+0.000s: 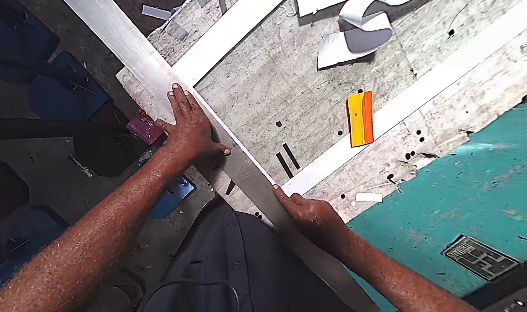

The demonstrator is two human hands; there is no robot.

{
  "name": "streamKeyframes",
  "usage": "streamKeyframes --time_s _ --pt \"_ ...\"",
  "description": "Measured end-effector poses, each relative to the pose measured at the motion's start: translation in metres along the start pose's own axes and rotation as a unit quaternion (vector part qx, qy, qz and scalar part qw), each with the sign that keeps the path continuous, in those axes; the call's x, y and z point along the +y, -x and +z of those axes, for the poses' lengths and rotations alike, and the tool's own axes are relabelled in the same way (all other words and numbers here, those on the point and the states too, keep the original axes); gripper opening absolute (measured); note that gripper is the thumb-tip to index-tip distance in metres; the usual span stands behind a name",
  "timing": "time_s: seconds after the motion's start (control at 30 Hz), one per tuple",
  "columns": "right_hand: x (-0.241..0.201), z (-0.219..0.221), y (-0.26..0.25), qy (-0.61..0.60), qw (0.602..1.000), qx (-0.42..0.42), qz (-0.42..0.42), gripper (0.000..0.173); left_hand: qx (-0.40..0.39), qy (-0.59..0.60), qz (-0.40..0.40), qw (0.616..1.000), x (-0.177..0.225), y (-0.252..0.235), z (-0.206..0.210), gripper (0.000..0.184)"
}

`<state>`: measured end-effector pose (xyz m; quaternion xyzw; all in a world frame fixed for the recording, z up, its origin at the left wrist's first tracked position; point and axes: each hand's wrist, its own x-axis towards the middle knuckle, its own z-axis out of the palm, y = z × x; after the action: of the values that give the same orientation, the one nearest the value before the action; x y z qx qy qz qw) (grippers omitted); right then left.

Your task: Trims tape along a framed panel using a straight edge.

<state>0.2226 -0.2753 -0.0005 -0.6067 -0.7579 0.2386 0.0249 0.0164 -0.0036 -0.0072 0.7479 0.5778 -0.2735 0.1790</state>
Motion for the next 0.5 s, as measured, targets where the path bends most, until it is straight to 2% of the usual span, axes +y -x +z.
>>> streamKeyframes --time_s 0.5 --pt "-0.001 0.004 0.026 0.01 1.0 -0.009 0.017 0.051 0.013 0.021 -0.005 1.0 0.0 -0.001 0.002 0.174"
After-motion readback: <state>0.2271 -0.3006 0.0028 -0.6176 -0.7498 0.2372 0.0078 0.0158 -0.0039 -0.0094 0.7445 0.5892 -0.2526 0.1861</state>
